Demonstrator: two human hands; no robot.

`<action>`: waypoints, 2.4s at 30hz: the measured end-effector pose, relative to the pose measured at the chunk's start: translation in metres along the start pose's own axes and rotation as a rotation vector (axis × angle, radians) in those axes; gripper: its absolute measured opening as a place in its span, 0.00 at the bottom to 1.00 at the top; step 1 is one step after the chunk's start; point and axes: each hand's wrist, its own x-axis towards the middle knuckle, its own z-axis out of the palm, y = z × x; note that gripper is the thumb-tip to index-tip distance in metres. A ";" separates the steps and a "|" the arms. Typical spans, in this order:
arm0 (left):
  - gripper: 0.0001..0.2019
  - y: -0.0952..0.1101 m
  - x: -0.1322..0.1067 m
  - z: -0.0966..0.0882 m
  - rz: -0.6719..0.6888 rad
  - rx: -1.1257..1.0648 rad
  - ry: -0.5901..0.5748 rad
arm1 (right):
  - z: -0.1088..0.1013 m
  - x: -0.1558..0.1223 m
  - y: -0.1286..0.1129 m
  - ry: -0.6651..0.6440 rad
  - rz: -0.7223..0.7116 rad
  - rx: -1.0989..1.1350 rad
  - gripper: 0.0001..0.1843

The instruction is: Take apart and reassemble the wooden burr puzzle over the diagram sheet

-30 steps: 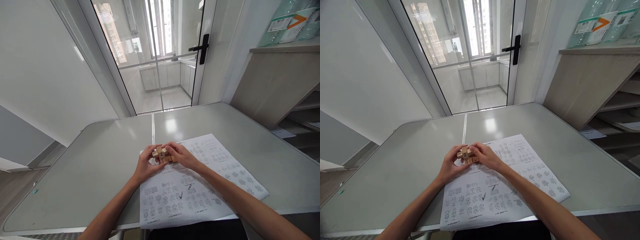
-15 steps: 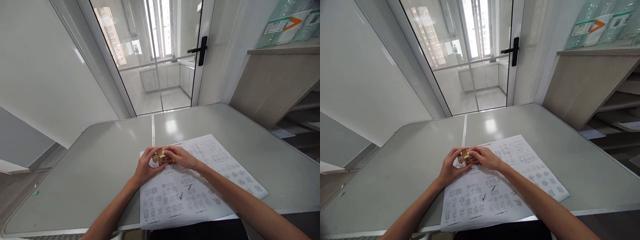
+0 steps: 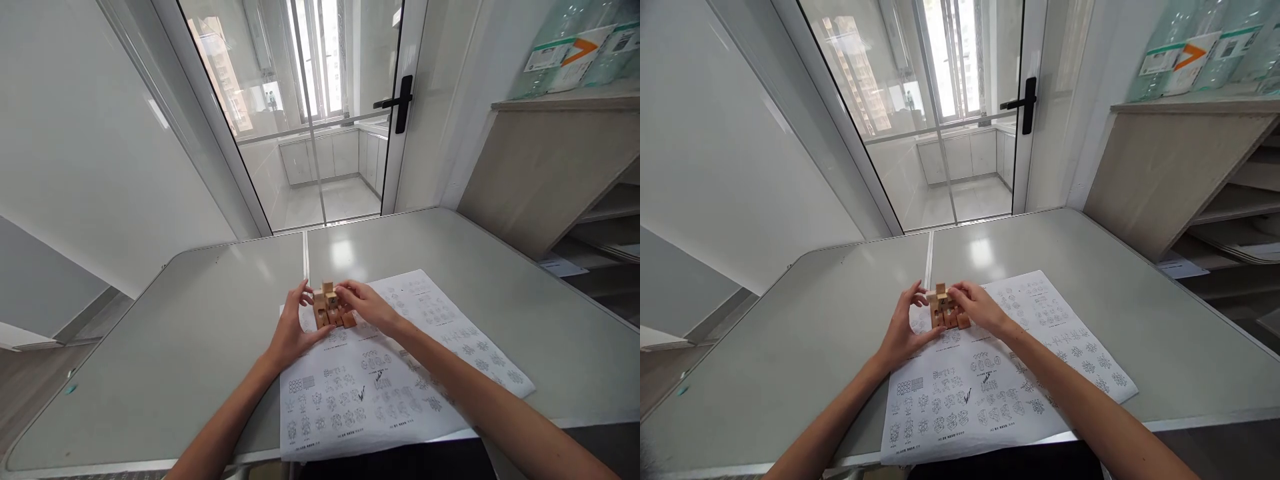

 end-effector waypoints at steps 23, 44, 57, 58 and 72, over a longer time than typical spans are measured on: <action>0.42 -0.003 0.000 0.020 0.021 0.148 -0.335 | -0.086 0.029 0.013 0.743 -0.001 0.048 0.22; 0.41 -0.005 0.001 0.015 -0.095 0.105 -0.288 | -0.084 0.016 0.014 0.730 0.099 -1.264 0.13; 0.44 -0.017 0.001 0.002 -0.079 0.138 -0.322 | -0.060 0.008 -0.006 0.248 -0.503 -0.962 0.09; 0.44 -0.017 0.001 0.001 -0.080 0.141 -0.317 | -0.056 0.007 -0.007 0.148 -0.486 -0.911 0.10; 0.31 -0.027 0.004 -0.002 -0.067 0.255 -0.255 | -0.046 0.004 0.007 -0.182 -0.259 -0.895 0.48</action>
